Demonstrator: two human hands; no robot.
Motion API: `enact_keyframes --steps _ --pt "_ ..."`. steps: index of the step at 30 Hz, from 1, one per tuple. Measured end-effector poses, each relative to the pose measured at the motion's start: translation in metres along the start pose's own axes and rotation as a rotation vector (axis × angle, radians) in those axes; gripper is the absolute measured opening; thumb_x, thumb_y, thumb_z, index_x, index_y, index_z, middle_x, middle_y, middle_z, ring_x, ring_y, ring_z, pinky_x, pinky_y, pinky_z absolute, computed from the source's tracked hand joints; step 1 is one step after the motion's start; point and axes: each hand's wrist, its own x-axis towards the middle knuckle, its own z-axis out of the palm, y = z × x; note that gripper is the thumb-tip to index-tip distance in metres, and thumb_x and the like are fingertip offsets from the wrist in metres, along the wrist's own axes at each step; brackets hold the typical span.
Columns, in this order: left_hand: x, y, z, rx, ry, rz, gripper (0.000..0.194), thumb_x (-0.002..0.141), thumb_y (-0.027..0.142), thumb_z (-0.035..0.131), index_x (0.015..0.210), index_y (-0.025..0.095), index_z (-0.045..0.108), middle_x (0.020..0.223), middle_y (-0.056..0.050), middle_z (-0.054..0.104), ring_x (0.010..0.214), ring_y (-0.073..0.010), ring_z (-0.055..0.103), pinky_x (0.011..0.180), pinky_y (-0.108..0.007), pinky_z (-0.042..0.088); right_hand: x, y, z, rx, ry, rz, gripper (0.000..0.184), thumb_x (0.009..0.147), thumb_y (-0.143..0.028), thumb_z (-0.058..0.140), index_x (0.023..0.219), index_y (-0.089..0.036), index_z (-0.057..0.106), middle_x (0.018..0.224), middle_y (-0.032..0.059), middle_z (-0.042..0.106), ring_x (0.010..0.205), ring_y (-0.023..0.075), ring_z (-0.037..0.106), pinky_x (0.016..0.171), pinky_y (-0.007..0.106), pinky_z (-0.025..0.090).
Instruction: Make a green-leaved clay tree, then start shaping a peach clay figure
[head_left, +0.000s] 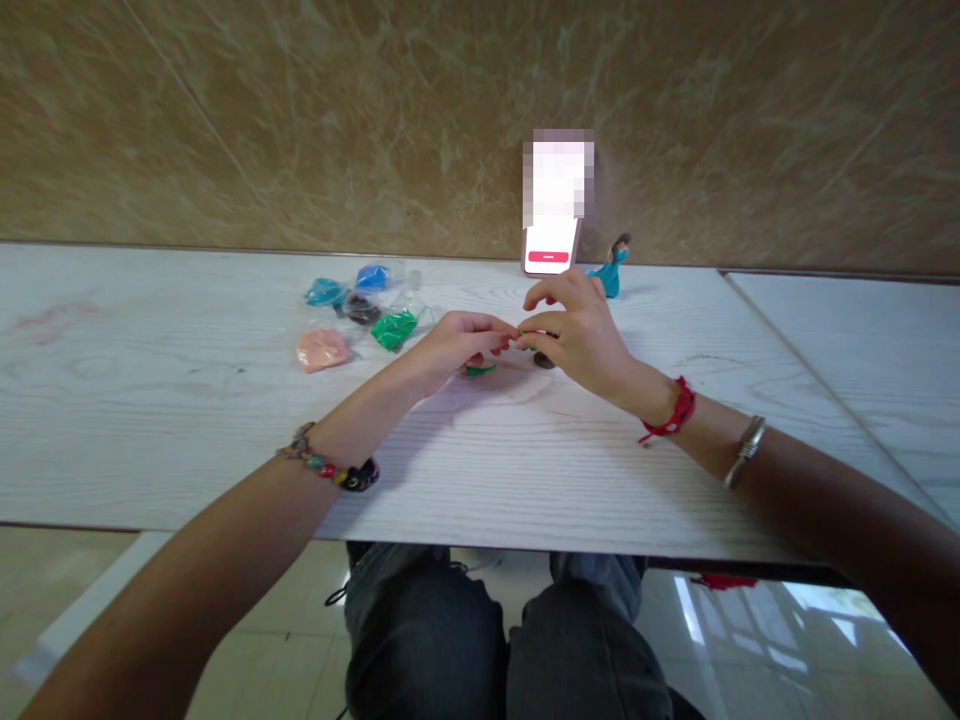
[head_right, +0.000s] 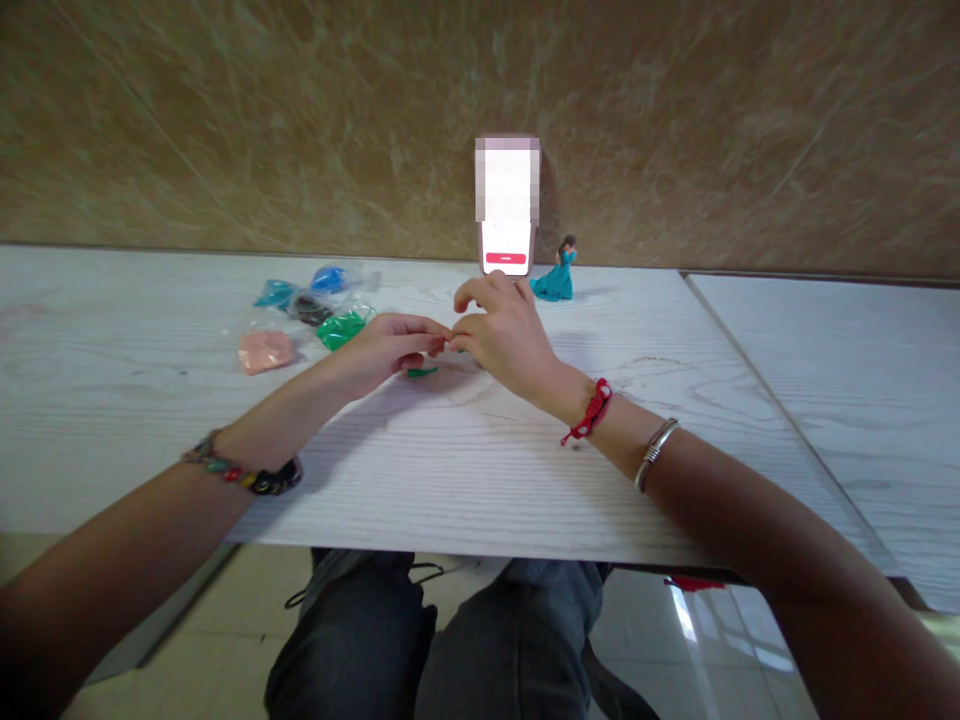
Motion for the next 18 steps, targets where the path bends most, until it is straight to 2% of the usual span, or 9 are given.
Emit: enact_keyframes --steps 7,12,15,18 --pt "-0.002 0.003 0.001 -0.078 -0.005 -0.028 0.017 0.059 0.017 0.059 0.073 0.01 0.065 0.064 -0.002 0.054 0.055 -0.0058 0.042 0.045 -0.02 0.024 0.0 -0.002 0.0 0.003 0.002 0.02 0.013 0.077 -0.029 0.057 0.07 -0.023 0.066 0.091 0.0028 0.054 0.091 0.0208 0.041 0.078 0.038 0.027" --pt "0.0 0.0 -0.001 -0.053 0.012 -0.03 0.019 0.062 0.018 0.057 0.077 0.009 0.065 0.061 -0.002 0.051 0.051 -0.0054 0.04 0.043 -0.021 0.019 -0.001 -0.001 0.0 0.022 0.015 0.014 0.009 0.077 -0.027 0.058 0.076 -0.023 0.066 0.09 0.0026 0.054 0.09 0.02 0.042 0.076 0.037 0.028" --pt "0.002 -0.002 -0.003 0.027 0.038 -0.025 0.022 0.065 0.02 0.054 0.082 0.01 0.064 0.062 -0.002 0.051 0.053 -0.0063 0.041 0.044 -0.02 0.021 -0.002 0.002 -0.001 0.044 0.045 -0.012 0.008 0.077 -0.026 0.058 0.079 -0.023 0.065 0.091 0.0026 0.054 0.087 0.0185 0.044 0.076 0.037 0.03" --pt "0.001 0.0 -0.008 0.254 0.075 -0.003 0.027 0.07 0.024 0.05 0.09 0.012 0.063 0.067 -0.002 0.054 0.058 -0.0085 0.046 0.047 -0.02 0.027 -0.001 0.009 -0.008 0.08 0.085 -0.024 0.008 0.077 -0.026 0.058 0.078 -0.022 0.064 0.089 0.0024 0.054 0.083 0.0172 0.045 0.075 0.037 0.034"
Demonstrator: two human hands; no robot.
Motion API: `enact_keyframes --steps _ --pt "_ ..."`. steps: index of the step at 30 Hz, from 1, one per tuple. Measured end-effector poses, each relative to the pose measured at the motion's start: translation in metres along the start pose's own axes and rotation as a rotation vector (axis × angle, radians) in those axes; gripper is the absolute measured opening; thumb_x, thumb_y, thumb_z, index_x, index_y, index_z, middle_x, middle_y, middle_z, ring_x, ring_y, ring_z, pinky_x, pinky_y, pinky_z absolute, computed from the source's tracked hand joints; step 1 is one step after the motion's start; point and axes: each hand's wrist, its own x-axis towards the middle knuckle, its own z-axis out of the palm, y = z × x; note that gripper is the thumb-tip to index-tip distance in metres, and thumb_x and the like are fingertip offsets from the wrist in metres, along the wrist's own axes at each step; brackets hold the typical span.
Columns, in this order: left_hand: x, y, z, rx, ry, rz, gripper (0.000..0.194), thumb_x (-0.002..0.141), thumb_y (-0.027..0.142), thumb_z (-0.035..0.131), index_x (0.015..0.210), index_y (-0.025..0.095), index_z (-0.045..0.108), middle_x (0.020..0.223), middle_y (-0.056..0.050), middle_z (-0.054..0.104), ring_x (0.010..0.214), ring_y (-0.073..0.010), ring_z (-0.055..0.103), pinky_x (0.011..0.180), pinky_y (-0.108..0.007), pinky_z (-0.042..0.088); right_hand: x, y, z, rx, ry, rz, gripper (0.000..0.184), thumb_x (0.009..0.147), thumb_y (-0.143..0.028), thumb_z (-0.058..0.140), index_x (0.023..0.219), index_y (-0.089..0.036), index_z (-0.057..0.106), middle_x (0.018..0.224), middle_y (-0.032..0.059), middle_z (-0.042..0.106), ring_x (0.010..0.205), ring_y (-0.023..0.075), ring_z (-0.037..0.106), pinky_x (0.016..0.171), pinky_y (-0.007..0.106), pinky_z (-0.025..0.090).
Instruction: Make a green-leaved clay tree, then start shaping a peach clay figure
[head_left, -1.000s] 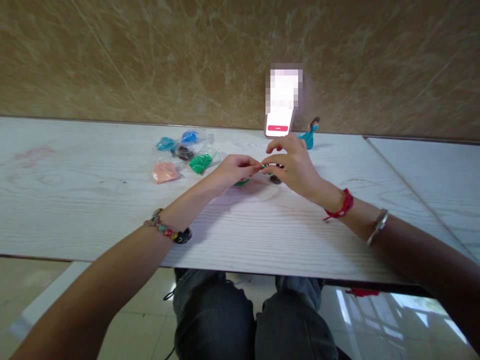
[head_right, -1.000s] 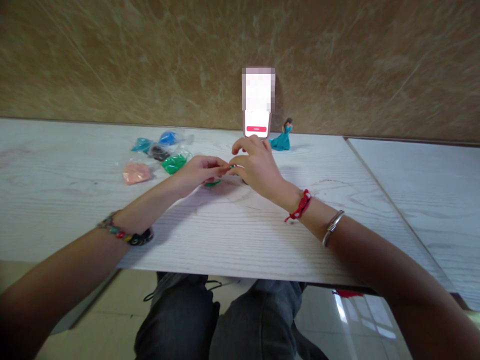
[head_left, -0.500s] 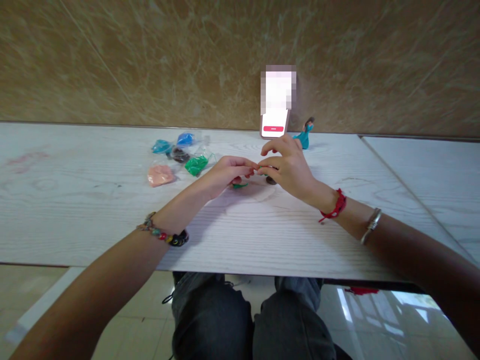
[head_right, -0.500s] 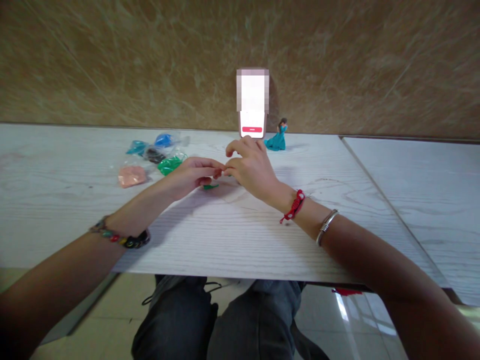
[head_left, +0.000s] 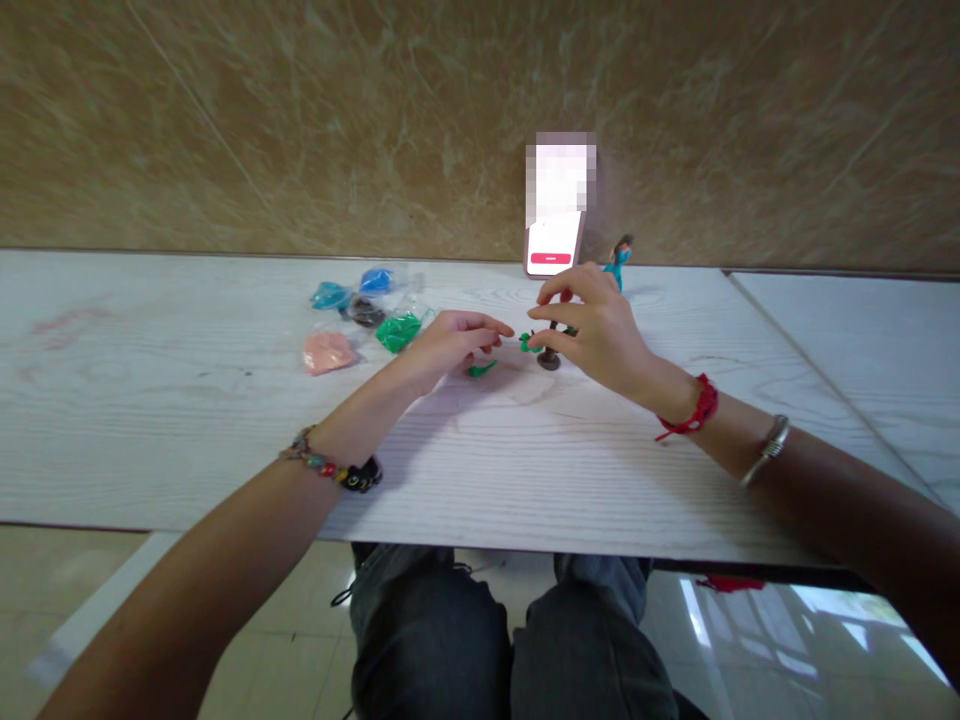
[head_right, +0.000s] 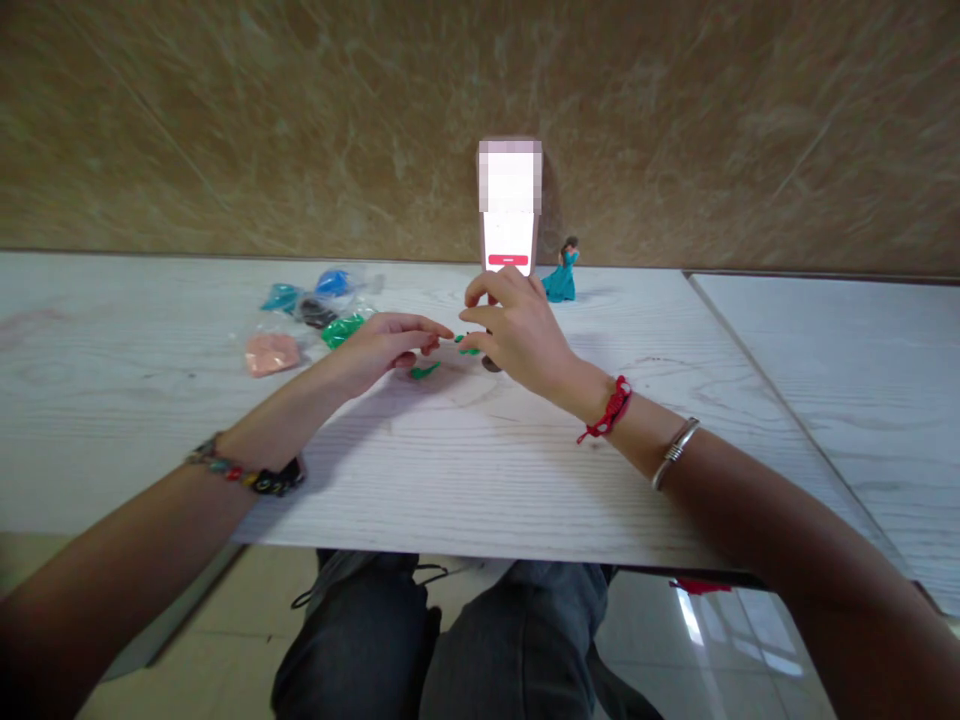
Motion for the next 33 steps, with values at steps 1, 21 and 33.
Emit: enact_keyframes --steps 1,21,33 --pt "-0.001 0.001 -0.003 0.124 0.009 0.025 0.028 0.071 0.027 0.05 0.091 0.013 0.063 0.069 -0.003 0.056 0.06 -0.0093 0.047 0.049 -0.02 0.03 0.002 0.002 -0.004 0.009 0.018 0.006 0.008 0.077 -0.027 0.057 0.078 -0.022 0.064 0.089 0.0023 0.054 0.082 0.0171 0.046 0.075 0.037 0.035" --pt "-0.017 0.01 -0.024 0.78 -0.138 0.062 0.026 0.076 0.037 0.044 0.083 0.015 0.057 0.082 -0.005 0.063 0.07 -0.014 0.055 0.064 -0.024 0.039 -0.029 -0.001 -0.016 -0.117 0.186 -0.086 0.008 0.081 -0.024 0.053 0.08 -0.023 0.061 0.087 0.0018 0.059 0.078 0.0143 0.05 0.072 0.033 0.037" --pt "-0.02 0.017 -0.009 0.423 -0.463 0.108 0.027 0.073 0.038 0.049 0.078 0.014 0.06 0.065 0.002 0.052 0.059 -0.0089 0.043 0.055 -0.021 0.033 -0.036 -0.02 -0.008 -0.037 -0.112 -0.265 0.024 0.084 -0.031 0.047 0.09 -0.014 0.062 0.084 0.0071 0.064 0.077 0.0144 0.057 0.066 0.027 0.044"
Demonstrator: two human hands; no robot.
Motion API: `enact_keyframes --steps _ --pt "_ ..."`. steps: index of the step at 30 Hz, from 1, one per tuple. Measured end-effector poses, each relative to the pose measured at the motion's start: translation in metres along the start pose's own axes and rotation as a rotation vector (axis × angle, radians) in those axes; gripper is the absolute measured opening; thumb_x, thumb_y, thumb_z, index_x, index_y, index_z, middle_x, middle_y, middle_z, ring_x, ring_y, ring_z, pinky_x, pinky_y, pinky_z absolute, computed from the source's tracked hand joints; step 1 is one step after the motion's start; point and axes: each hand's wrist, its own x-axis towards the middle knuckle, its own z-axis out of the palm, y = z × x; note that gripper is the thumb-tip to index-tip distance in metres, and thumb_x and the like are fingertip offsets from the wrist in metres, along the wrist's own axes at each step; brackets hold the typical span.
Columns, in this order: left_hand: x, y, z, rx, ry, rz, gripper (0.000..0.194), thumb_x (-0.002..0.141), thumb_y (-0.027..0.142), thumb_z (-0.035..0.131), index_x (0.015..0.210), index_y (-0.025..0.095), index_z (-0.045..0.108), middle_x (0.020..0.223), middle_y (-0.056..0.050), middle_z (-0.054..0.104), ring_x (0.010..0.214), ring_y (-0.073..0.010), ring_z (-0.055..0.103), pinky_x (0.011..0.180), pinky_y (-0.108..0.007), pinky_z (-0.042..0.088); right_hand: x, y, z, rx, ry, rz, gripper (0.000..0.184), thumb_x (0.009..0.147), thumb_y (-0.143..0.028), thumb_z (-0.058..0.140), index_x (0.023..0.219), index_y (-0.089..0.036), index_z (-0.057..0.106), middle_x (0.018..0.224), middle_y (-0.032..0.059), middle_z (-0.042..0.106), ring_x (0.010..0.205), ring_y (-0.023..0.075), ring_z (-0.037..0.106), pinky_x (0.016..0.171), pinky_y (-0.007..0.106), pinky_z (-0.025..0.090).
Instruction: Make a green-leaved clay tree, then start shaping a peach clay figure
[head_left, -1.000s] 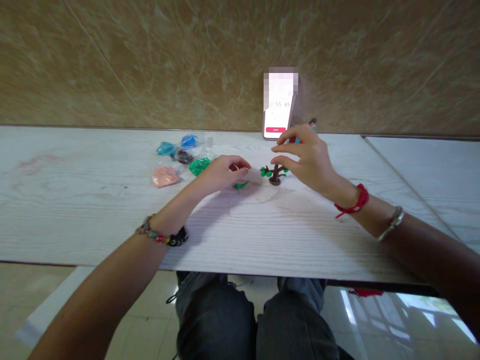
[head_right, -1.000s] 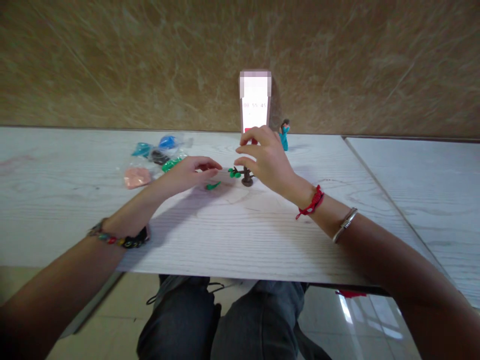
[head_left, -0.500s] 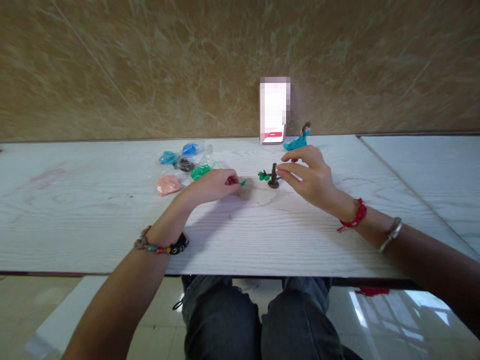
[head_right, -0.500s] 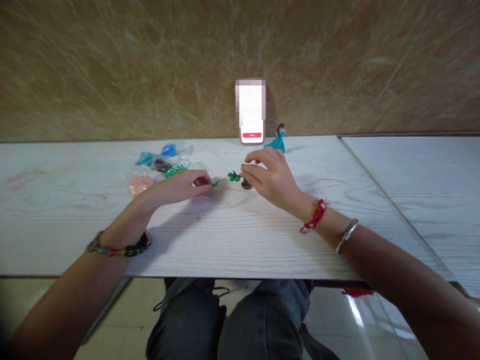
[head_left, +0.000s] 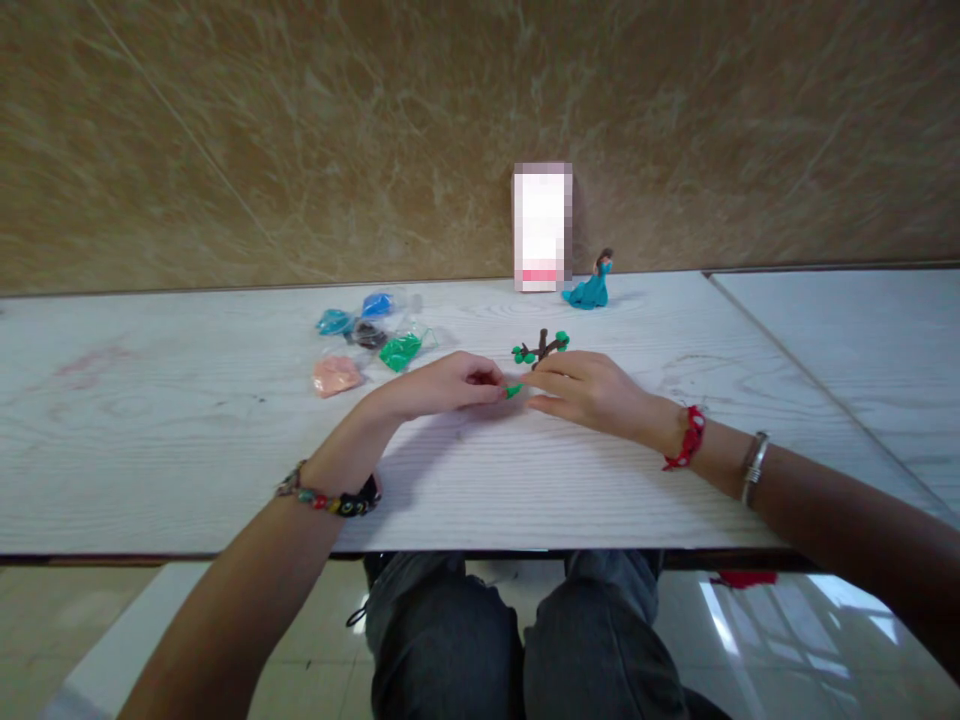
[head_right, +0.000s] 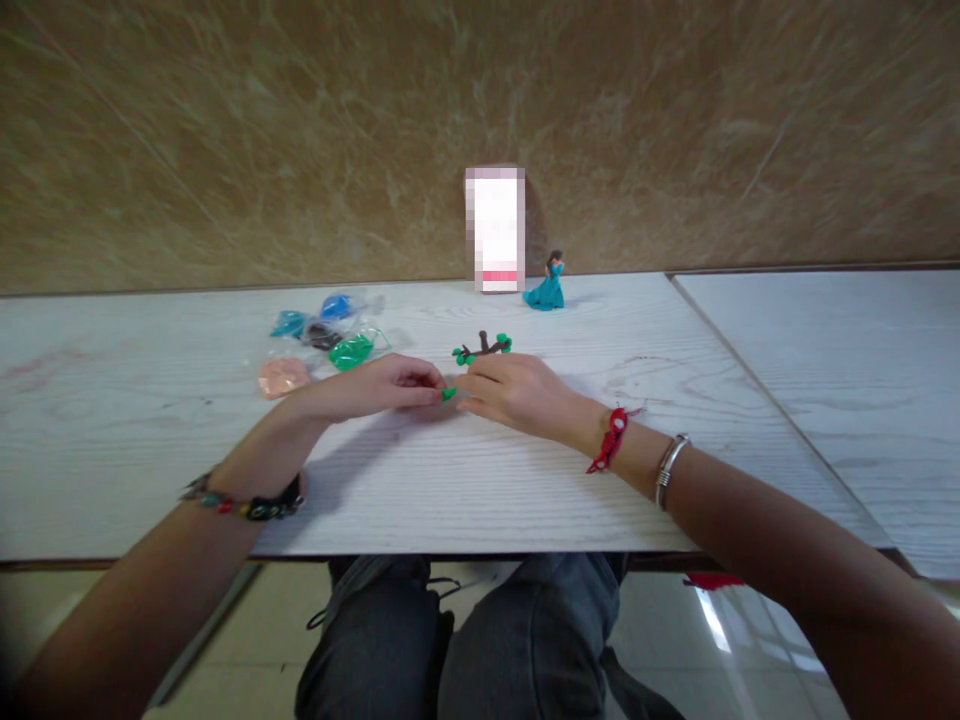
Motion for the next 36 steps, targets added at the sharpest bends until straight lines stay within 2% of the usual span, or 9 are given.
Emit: enact_keyframes --steps 5,10,14,19,23,26,30,32,36 --pt "0.003 0.002 0.009 -0.177 -0.065 -0.021 0.021 0.072 0.033 0.05 0.073 0.013 0.058 0.059 0.004 0.047 0.053 -0.0067 0.038 0.051 -0.02 0.03 0.001 -0.006 0.004 0.036 -0.073 0.006 0.025 0.085 -0.031 0.045 0.088 -0.012 0.062 0.076 0.0074 0.064 0.071 0.0145 0.059 0.063 0.026 0.045" --pt "0.001 0.006 0.01 -0.214 -0.04 -0.044 0.02 0.071 0.033 0.051 0.07 0.013 0.058 0.057 0.004 0.047 0.052 -0.0067 0.037 0.051 -0.021 0.03 0.003 -0.009 0.007 0.047 -0.092 0.017 0.024 0.086 -0.027 0.042 0.086 -0.012 0.062 0.073 0.007 0.063 0.067 0.014 0.058 0.06 0.025 0.044" --pt "0.001 0.008 0.01 -0.216 -0.015 -0.056 0.021 0.07 0.033 0.054 0.076 0.013 0.059 0.062 0.003 0.05 0.055 -0.007 0.039 0.054 -0.021 0.032 0.002 -0.009 0.013 0.083 -0.077 0.038 0.022 0.085 -0.021 0.043 0.087 -0.01 0.062 0.074 0.0075 0.063 0.068 0.014 0.057 0.06 0.025 0.045" --pt "0.003 0.008 0.011 -0.233 0.0 -0.02 0.02 0.071 0.033 0.053 0.074 0.013 0.057 0.064 0.003 0.05 0.058 -0.0073 0.041 0.056 -0.021 0.033 0.003 -0.007 0.016 0.125 -0.08 0.062 0.022 0.086 -0.019 0.04 0.088 -0.011 0.061 0.077 0.0076 0.063 0.07 0.0136 0.057 0.062 0.025 0.046" --pt "0.0 0.008 0.006 -0.223 -0.04 0.022 0.018 0.073 0.032 0.052 0.073 0.014 0.056 0.062 0.004 0.047 0.055 -0.0067 0.039 0.052 -0.02 0.031 0.005 -0.009 0.012 0.251 0.004 0.118 0.016 0.083 -0.019 0.044 0.084 -0.014 0.059 0.074 0.0042 0.062 0.067 0.0108 0.056 0.062 0.023 0.045" --pt "-0.002 0.003 -0.001 -0.126 -0.052 -0.009 0.02 0.074 0.033 0.048 0.074 0.015 0.056 0.06 0.003 0.048 0.054 -0.0075 0.04 0.05 -0.021 0.03 0.006 -0.009 0.006 0.322 0.11 0.25 0.01 0.08 -0.02 0.047 0.078 -0.016 0.055 0.068 0.0008 0.06 0.058 0.0081 0.053 0.056 0.02 0.043" --pt "-0.001 -0.006 -0.006 0.218 0.152 -0.206 0.02 0.07 0.032 0.05 0.073 0.014 0.058 0.064 -0.001 0.056 0.059 -0.0117 0.048 0.056 -0.023 0.035 0.007 -0.006 -0.002 0.457 0.302 0.479 0.006 0.08 -0.022 0.047 0.078 -0.017 0.05 0.065 -0.0012 0.057 0.054 0.0068 0.053 0.05 0.019 0.042" --pt "-0.001 -0.008 -0.007 0.307 0.247 -0.271 0.02 0.069 0.031 0.051 0.075 0.014 0.059 0.067 -0.002 0.06 0.062 -0.0137 0.052 0.058 -0.024 0.037 0.007 -0.002 -0.003 0.549 0.379 0.562 0.007 0.081 -0.024 0.048 0.077 -0.018 0.049 0.061 -0.0029 0.055 0.052 0.0063 0.053 0.048 0.019 0.042" --pt "-0.002 -0.006 -0.006 0.298 0.237 -0.263 0.021 0.066 0.032 0.055 0.078 0.015 0.059 0.073 -0.002 0.062 0.066 -0.0141 0.054 0.059 -0.023 0.038 0.008 0.003 -0.002 0.66 0.379 0.632 0.012 0.076 -0.028 0.055 0.073 -0.018 0.052 0.062 -0.0029 0.056 0.054 0.0072 0.054 0.051 0.021 0.045"
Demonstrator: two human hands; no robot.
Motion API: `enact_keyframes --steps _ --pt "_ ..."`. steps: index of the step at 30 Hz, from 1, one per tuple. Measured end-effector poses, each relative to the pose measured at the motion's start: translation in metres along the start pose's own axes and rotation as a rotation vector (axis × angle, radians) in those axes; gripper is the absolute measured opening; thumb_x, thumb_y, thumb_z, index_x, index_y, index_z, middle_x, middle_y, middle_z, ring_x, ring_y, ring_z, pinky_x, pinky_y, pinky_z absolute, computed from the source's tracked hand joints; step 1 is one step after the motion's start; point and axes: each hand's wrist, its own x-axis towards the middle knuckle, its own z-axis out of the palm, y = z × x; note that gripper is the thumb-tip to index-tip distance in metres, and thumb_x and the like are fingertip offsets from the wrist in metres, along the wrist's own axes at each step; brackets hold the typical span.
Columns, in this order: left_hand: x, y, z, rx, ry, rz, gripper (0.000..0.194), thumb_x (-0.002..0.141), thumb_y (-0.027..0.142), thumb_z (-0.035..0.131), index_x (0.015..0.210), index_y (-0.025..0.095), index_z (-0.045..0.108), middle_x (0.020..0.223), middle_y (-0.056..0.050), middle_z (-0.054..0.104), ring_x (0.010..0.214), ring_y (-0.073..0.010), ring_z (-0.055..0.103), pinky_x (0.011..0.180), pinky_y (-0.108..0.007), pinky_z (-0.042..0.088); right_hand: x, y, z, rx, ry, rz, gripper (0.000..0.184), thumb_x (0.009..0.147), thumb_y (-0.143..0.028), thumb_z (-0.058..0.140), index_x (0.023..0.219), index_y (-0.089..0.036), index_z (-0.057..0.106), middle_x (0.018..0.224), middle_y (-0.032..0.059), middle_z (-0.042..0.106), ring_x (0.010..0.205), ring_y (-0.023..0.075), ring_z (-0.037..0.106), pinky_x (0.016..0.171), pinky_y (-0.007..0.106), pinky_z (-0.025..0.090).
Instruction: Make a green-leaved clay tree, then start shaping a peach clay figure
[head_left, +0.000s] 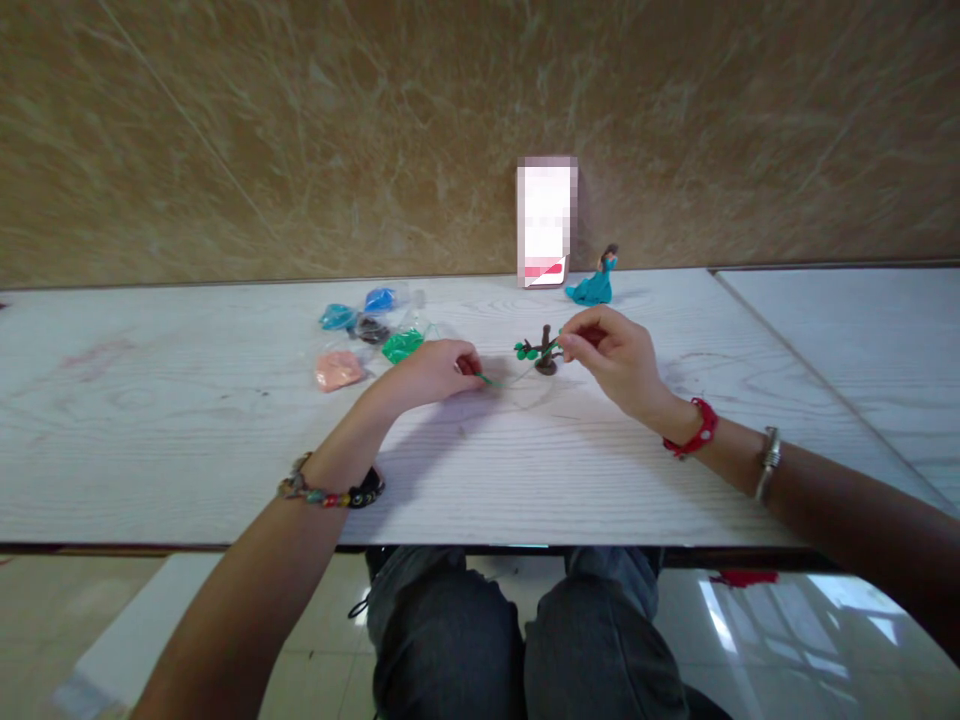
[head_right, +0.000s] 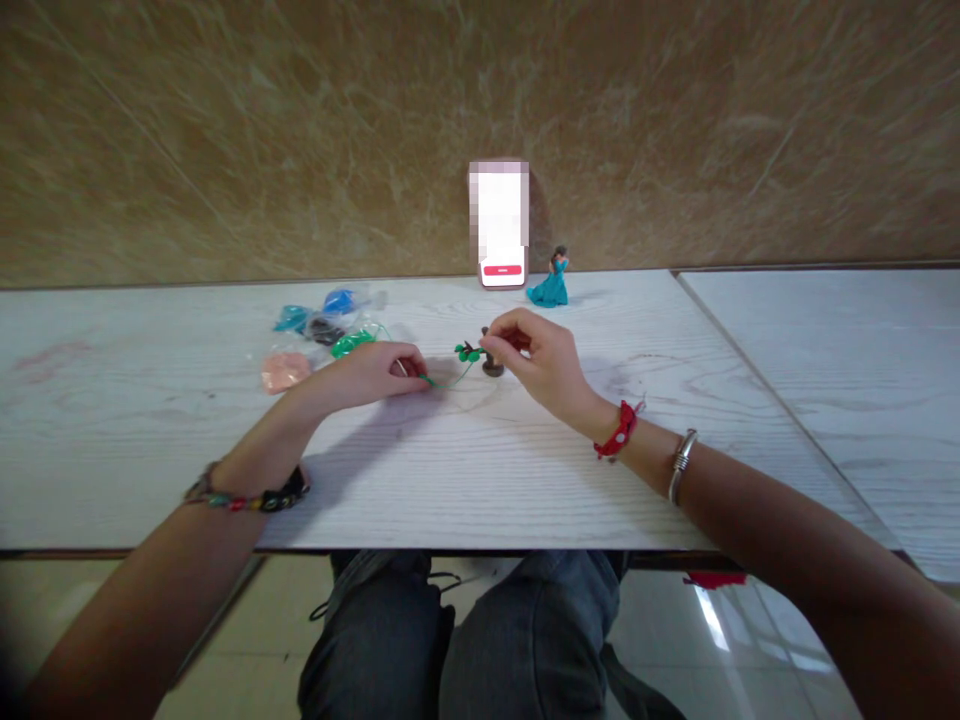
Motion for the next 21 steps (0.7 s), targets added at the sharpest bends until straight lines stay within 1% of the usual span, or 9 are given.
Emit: enact_keyframes --steps 4,5,7,8,10,13,15,18,21 --pt "-0.002 0.0 0.002 -0.03 -0.041 0.086 0.03 0.064 0.038 0.059 0.084 0.016 0.059 0.075 -0.002 0.062 0.066 -0.0138 0.054 0.058 -0.022 0.039 -0.001 -0.001 0.001 0.043 -0.16 0.043 0.017 0.074 -0.032 0.059 0.081 -0.016 0.06 0.076 0.0022 0.063 0.064 0.0104 0.059 0.06 0.025 0.049" --pt "-0.002 0.0 0.002 -0.038 -0.036 0.108 0.034 0.064 0.041 0.06 0.087 0.016 0.058 0.076 -0.002 0.061 0.066 -0.0139 0.054 0.058 -0.022 0.038 -0.001 -0.001 0.002 0.037 -0.189 0.048 0.019 0.073 -0.032 0.06 0.084 -0.016 0.06 0.077 0.0026 0.064 0.064 0.0108 0.06 0.059 0.025 0.049" --pt "-0.001 0.001 0.005 -0.039 -0.034 0.146 0.037 0.064 0.043 0.059 0.09 0.016 0.059 0.076 -0.002 0.061 0.067 -0.014 0.054 0.058 -0.023 0.038 -0.002 0.0 0.003 -0.034 -0.241 0.042 0.021 0.071 -0.033 0.062 0.083 -0.015 0.06 0.072 0.0018 0.064 0.061 0.0107 0.059 0.056 0.024 0.047" --pt "-0.001 0.003 0.006 -0.03 -0.041 0.163 0.035 0.065 0.042 0.059 0.089 0.016 0.059 0.075 -0.002 0.06 0.066 -0.014 0.053 0.058 -0.023 0.037 -0.002 0.0 0.004 -0.103 -0.271 0.025 0.019 0.071 -0.032 0.063 0.079 -0.015 0.061 0.068 0.0011 0.063 0.059 0.0106 0.058 0.055 0.024 0.046" --pt "0.0 0.005 0.009 -0.01 -0.057 0.186 0.025 0.068 0.033 0.056 0.084 0.016 0.06 0.074 -0.002 0.06 0.066 -0.0134 0.053 0.059 -0.022 0.037 -0.002 0.003 0.007 -0.266 -0.337 -0.048 0.013 0.073 -0.028 0.062 0.072 -0.015 0.062 0.064 0.001 0.064 0.059 0.0112 0.058 0.056 0.024 0.044" --pt "0.003 0.005 0.012 -0.003 -0.034 0.167 0.016 0.068 0.021 0.051 0.08 0.015 0.06 0.071 -0.001 0.059 0.065 -0.0122 0.052 0.06 -0.022 0.037 -0.003 0.006 0.013 -0.441 -0.439 -0.196 0.009 0.076 -0.019 0.059 0.074 -0.015 0.066 0.073 0.0031 0.067 0.07 0.0133 0.061 0.065 0.025 0.045" --pt "0.004 0.003 0.013 -0.001 0.003 0.152 0.016 0.068 0.021 0.051 0.08 0.014 0.059 0.069 -0.001 0.058 0.064 -0.0122 0.051 0.059 -0.022 0.037 -0.004 0.008 0.017 -0.499 -0.528 -0.263 0.009 0.076 -0.018 0.058 0.077 -0.015 0.067 0.077 0.0045 0.067 0.075 0.0139 0.061 0.069 0.025 0.045" --pt "0.006 -0.001 0.012 0.009 0.024 0.171 0.016 0.067 0.024 0.052 0.078 0.014 0.059 0.069 -0.002 0.058 0.064 -0.0128 0.051 0.059 -0.022 0.037 -0.006 0.01 0.022 -0.555 -0.614 -0.287 0.011 0.076 -0.019 0.059 0.08 -0.014 0.067 0.08 0.0061 0.065 0.075 0.014 0.059 0.07 0.026 0.045" --pt "0.005 -0.001 0.011 -0.021 -0.005 0.179 0.013 0.068 0.023 0.051 0.076 0.014 0.057 0.07 -0.002 0.058 0.065 -0.0127 0.052 0.061 -0.022 0.038 -0.007 0.009 0.026 -0.586 -0.611 -0.269 0.01 0.077 -0.02 0.058 0.078 -0.015 0.067 0.078 0.0055 0.063 0.073 0.0133 0.057 0.068 0.025 0.045"
